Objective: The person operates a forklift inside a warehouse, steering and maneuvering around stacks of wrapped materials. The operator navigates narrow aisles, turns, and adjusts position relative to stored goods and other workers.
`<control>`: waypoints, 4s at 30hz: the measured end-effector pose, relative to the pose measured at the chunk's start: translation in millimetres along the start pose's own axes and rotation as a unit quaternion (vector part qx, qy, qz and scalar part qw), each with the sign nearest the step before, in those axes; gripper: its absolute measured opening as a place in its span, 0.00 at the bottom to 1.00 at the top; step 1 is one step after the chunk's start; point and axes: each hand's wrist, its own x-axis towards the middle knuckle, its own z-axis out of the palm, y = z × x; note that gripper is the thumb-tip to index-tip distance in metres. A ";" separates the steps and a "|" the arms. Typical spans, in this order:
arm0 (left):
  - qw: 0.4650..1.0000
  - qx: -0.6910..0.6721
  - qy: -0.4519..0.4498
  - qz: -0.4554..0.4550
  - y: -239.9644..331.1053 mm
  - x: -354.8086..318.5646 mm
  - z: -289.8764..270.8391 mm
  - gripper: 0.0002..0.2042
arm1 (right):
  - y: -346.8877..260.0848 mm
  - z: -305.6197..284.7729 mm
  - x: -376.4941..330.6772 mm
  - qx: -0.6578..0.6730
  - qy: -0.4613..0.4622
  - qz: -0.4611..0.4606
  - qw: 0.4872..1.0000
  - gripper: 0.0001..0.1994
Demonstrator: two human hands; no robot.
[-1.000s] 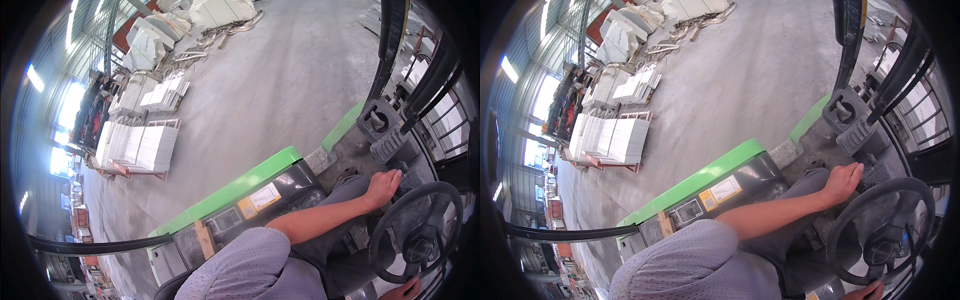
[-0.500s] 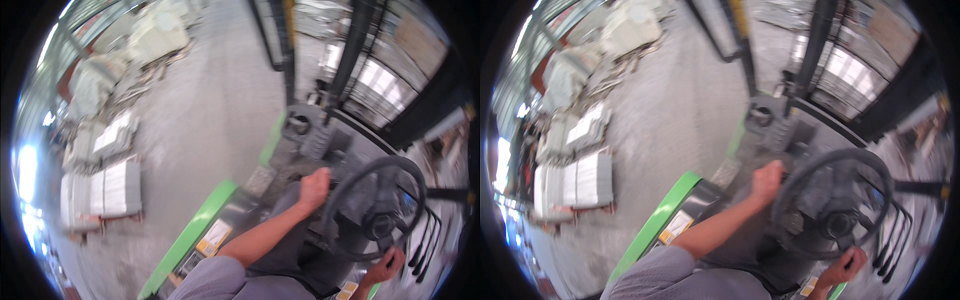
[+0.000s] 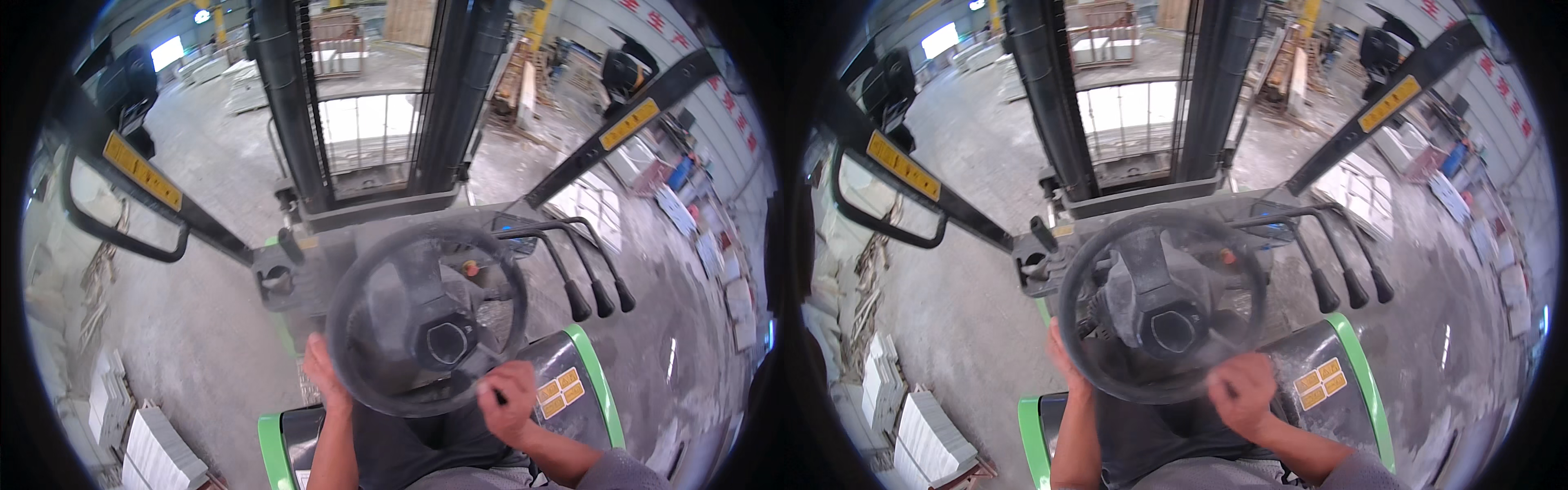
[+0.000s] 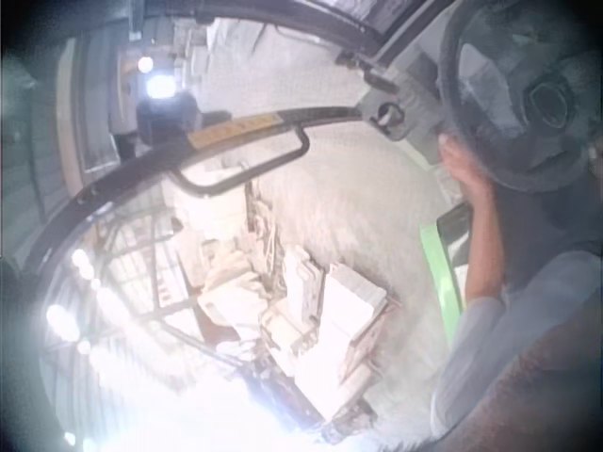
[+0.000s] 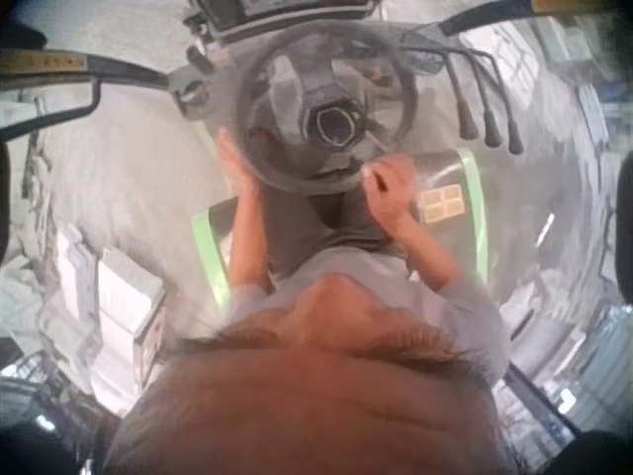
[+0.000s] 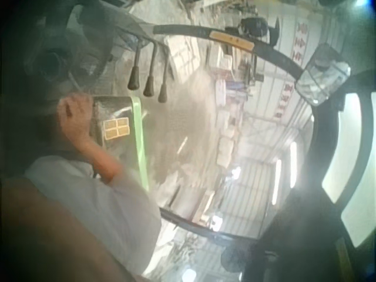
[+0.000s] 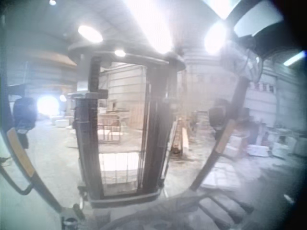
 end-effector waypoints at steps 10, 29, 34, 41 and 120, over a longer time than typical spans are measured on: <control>0.989 -0.145 -0.033 -0.011 8.8 -83.0 62.3 0.20 | -3.5 9.3 -4.2 0.137 -0.110 -0.261 0.949 0.13; 0.994 -0.097 0.010 -0.042 -9.3 -56.0 82.7 0.23 | 113.9 -20.2 124.8 0.004 0.117 -0.018 0.993 0.01; 0.997 -0.072 0.006 -0.042 -4.8 -51.6 88.1 0.22 | 139.2 -41.7 52.1 0.001 0.052 -0.029 0.998 0.02; 0.997 -0.064 -0.013 0.052 32.4 0.2 104.8 0.17 | 120.2 -45.1 1.2 0.004 -0.108 -0.097 0.989 0.04; 0.944 0.190 -0.229 -0.140 -182.2 470.3 666.0 0.23 | 343.1 523.9 688.9 0.269 -0.108 -0.349 0.891 0.05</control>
